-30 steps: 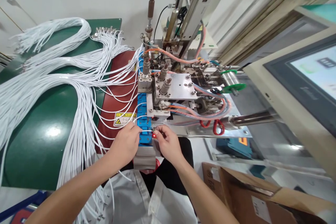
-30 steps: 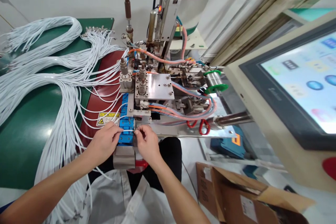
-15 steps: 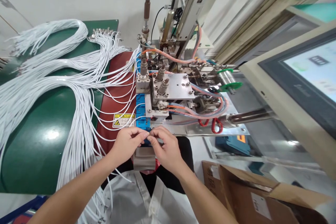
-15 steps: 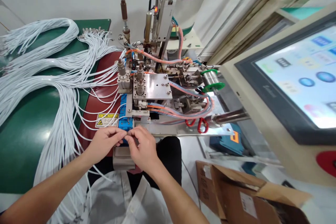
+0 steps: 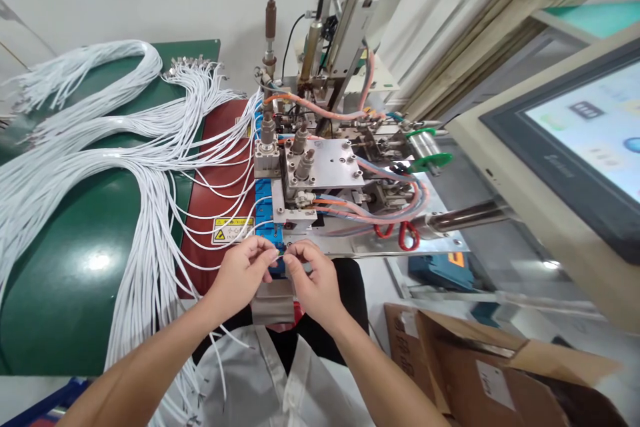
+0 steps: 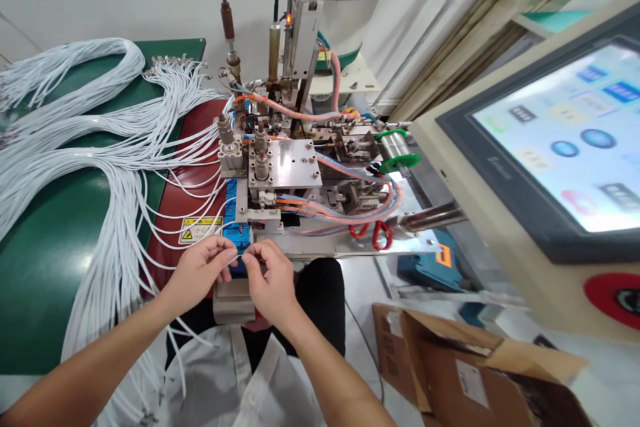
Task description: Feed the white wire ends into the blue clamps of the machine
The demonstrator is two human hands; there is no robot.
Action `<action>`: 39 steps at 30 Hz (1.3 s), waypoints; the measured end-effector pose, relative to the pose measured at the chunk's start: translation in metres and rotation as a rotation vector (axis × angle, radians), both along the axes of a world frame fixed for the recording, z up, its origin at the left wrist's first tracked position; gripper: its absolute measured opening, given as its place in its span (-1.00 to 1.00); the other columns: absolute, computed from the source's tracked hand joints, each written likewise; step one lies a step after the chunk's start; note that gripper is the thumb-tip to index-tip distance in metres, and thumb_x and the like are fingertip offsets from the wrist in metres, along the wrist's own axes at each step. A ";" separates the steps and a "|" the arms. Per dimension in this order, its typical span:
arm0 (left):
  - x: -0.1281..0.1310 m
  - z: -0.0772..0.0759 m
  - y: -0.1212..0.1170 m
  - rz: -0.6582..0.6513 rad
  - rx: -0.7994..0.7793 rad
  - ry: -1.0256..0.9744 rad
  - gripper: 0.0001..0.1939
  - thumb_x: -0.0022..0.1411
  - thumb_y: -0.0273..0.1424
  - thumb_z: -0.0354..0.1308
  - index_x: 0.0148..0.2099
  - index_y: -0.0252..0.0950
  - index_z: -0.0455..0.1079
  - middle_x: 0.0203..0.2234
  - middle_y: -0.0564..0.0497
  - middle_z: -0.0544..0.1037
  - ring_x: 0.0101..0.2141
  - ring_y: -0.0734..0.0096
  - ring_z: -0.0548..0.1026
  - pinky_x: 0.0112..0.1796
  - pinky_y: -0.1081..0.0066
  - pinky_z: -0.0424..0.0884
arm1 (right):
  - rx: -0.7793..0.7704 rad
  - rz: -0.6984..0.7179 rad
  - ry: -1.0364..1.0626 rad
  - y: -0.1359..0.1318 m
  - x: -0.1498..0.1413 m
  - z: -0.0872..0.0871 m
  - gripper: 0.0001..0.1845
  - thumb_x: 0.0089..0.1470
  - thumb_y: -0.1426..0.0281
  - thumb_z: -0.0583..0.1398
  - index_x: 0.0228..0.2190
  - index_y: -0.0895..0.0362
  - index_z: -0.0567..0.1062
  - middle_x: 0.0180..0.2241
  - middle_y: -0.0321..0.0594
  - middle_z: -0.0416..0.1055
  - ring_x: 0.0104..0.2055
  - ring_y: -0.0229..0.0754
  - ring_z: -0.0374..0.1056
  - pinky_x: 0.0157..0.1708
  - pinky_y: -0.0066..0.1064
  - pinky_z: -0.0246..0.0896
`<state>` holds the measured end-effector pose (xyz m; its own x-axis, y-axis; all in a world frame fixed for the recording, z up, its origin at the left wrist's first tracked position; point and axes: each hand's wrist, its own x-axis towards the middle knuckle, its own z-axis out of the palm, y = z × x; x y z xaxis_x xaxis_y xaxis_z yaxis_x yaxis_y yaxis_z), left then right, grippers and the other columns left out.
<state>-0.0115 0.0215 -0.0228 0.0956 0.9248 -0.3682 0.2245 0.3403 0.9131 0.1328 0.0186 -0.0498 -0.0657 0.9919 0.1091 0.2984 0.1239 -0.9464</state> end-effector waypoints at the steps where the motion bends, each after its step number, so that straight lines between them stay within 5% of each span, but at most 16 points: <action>1: -0.003 0.001 0.001 -0.051 0.004 0.046 -0.85 0.11 -0.34 0.06 -0.30 -0.31 0.33 -0.55 0.11 0.42 -0.62 0.57 0.36 -0.55 0.53 0.30 | -0.021 -0.015 0.005 0.001 0.001 -0.002 -0.87 0.01 0.45 0.08 -0.55 0.12 0.32 -0.53 -0.30 0.25 -0.47 -0.26 0.19 -0.42 -0.43 0.10; 6: -0.019 0.003 0.007 -0.272 0.212 0.375 -0.81 0.14 -0.44 0.01 -0.30 -0.25 0.46 -0.50 0.05 0.47 -0.42 0.42 0.42 -0.36 0.44 0.33 | -0.227 -0.036 0.145 0.009 0.003 -0.013 -0.83 0.00 0.36 0.07 -0.57 0.13 0.29 -0.58 -0.34 0.22 -0.53 -0.28 0.17 -0.49 -0.46 0.09; 22: -0.016 -0.003 0.007 -0.253 0.473 0.670 -0.83 0.13 -0.55 0.01 -0.36 -0.29 0.42 -0.43 0.00 0.48 -0.37 0.37 0.45 -0.30 0.36 0.36 | -0.416 0.026 0.140 0.014 0.005 -0.029 -0.84 -0.06 0.32 0.07 -0.58 0.13 0.28 -0.64 -0.37 0.20 -0.57 -0.29 0.12 -0.53 -0.47 0.04; 25: -0.018 -0.005 0.008 -0.264 0.466 0.654 -0.83 0.14 -0.54 0.02 -0.36 -0.29 0.43 -0.44 0.01 0.49 -0.38 0.37 0.45 -0.29 0.37 0.36 | -0.360 0.074 0.109 0.015 0.009 -0.029 -0.82 -0.01 0.32 0.04 -0.56 0.12 0.27 -0.62 -0.37 0.20 -0.56 -0.29 0.14 -0.52 -0.47 0.05; 33: -0.018 -0.005 0.008 -0.283 0.530 0.653 -0.83 0.15 -0.56 0.02 -0.35 -0.29 0.43 -0.43 0.00 0.51 -0.36 0.38 0.46 -0.27 0.36 0.36 | 0.123 0.092 -0.379 0.028 0.006 -0.025 -0.69 0.13 0.31 -0.05 -0.61 0.10 0.22 -0.56 -0.29 0.19 -0.44 -0.22 0.18 -0.38 -0.41 0.04; 39: -0.017 -0.007 0.005 -0.312 0.529 0.726 -0.83 0.18 -0.55 -0.01 -0.30 -0.31 0.42 -0.40 -0.02 0.49 -0.34 0.38 0.45 -0.26 0.37 0.37 | 0.078 -0.042 -0.334 0.018 -0.004 -0.034 -0.66 0.13 0.34 -0.08 -0.66 0.08 0.13 -0.65 -0.36 0.12 -0.56 -0.27 0.10 -0.53 -0.46 -0.02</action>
<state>-0.0281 0.0260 -0.0296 0.2794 0.9599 0.0247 0.8085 -0.2490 0.5332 0.1288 0.0370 -0.0834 -0.0701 0.9840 0.1638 0.5964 0.1729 -0.7839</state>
